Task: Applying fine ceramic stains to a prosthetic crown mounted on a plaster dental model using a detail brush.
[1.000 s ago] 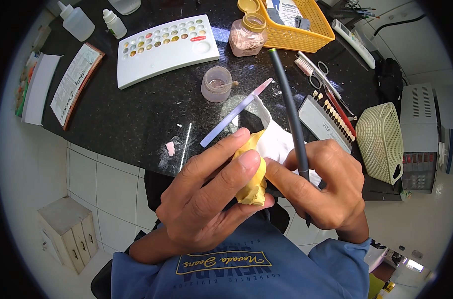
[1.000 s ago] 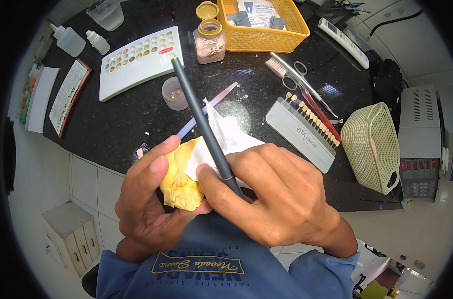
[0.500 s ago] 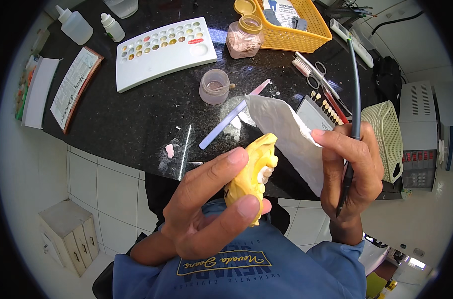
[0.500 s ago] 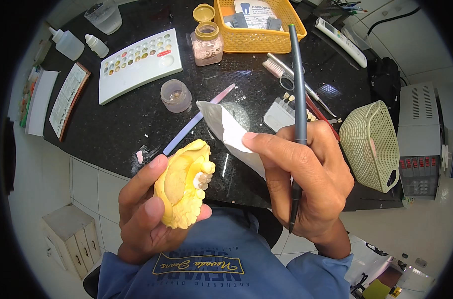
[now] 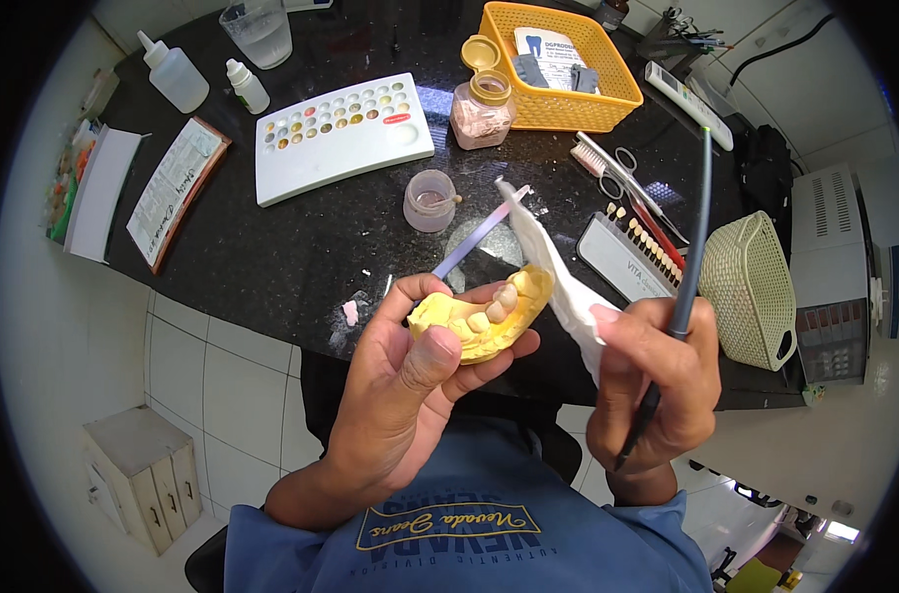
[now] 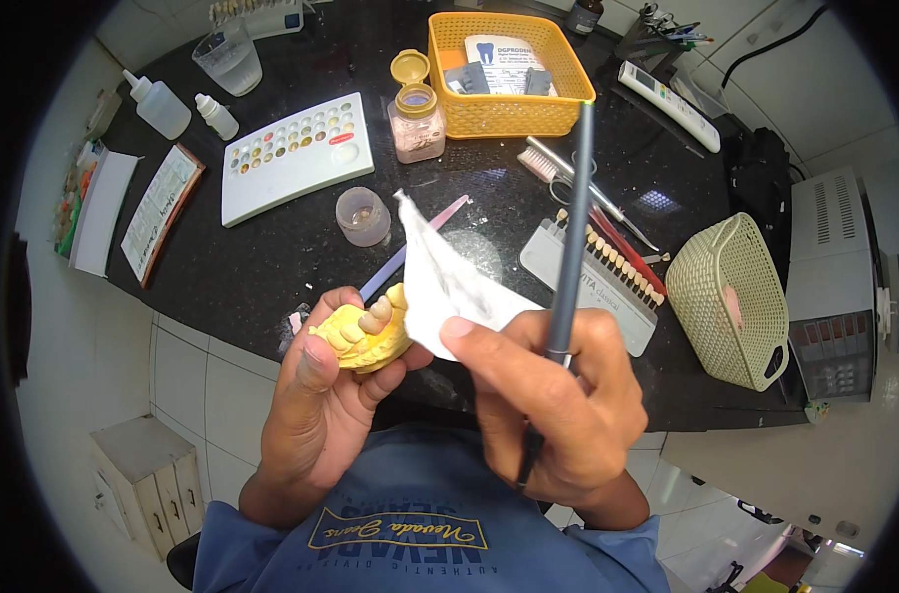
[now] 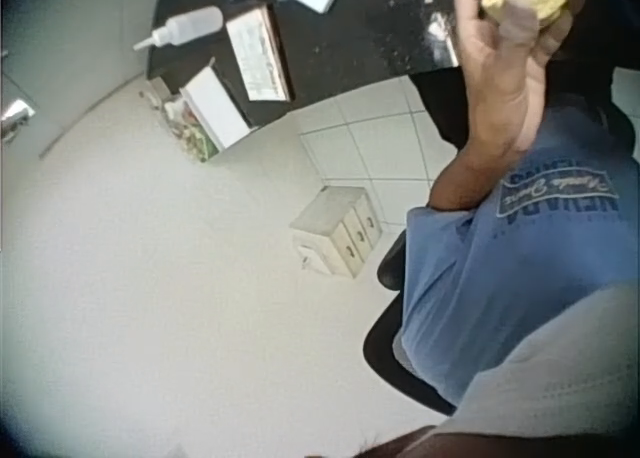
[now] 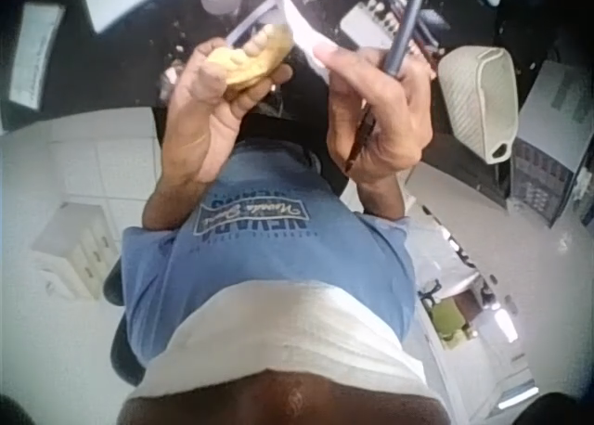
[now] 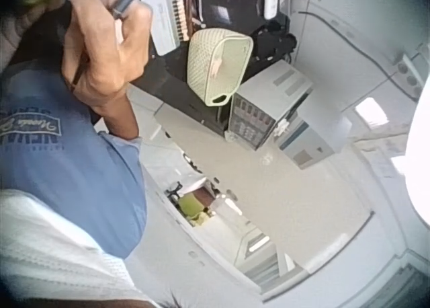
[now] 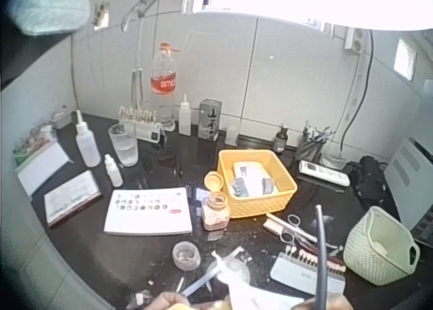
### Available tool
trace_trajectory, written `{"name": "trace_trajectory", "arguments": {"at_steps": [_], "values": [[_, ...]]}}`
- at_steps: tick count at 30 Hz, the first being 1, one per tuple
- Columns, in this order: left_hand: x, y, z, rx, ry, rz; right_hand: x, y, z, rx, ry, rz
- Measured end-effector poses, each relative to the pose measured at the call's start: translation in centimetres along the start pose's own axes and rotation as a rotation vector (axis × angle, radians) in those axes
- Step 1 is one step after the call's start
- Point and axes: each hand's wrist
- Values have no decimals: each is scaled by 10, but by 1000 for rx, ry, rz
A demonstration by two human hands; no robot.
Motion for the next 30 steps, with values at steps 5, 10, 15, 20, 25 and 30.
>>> {"name": "trace_trajectory", "arguments": {"at_steps": [5,10,15,20,25,30], "values": [[1,-4,7,6,-56,-19,9,-2,9,22,-55,-35],[2,-7,12,-33,-42,22,5,-1,7,125,-126,-174],[3,-7,8,15,-82,13,3,3,1,177,-240,-290],[4,-6,8,-37,-39,-15,-2,0,-6,121,-141,-129],[21,0,-5,87,320,502,-8,25,-16,87,-79,-18],[23,-1,-19,243,736,823,-2,28,-27,251,-141,-70]]}}
Point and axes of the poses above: each hand's wrist, its own y-axis towards the middle knuckle, its own z-axis out of the palm, x = y × z, and after that the axes turned 4 degrees about z, right-handed
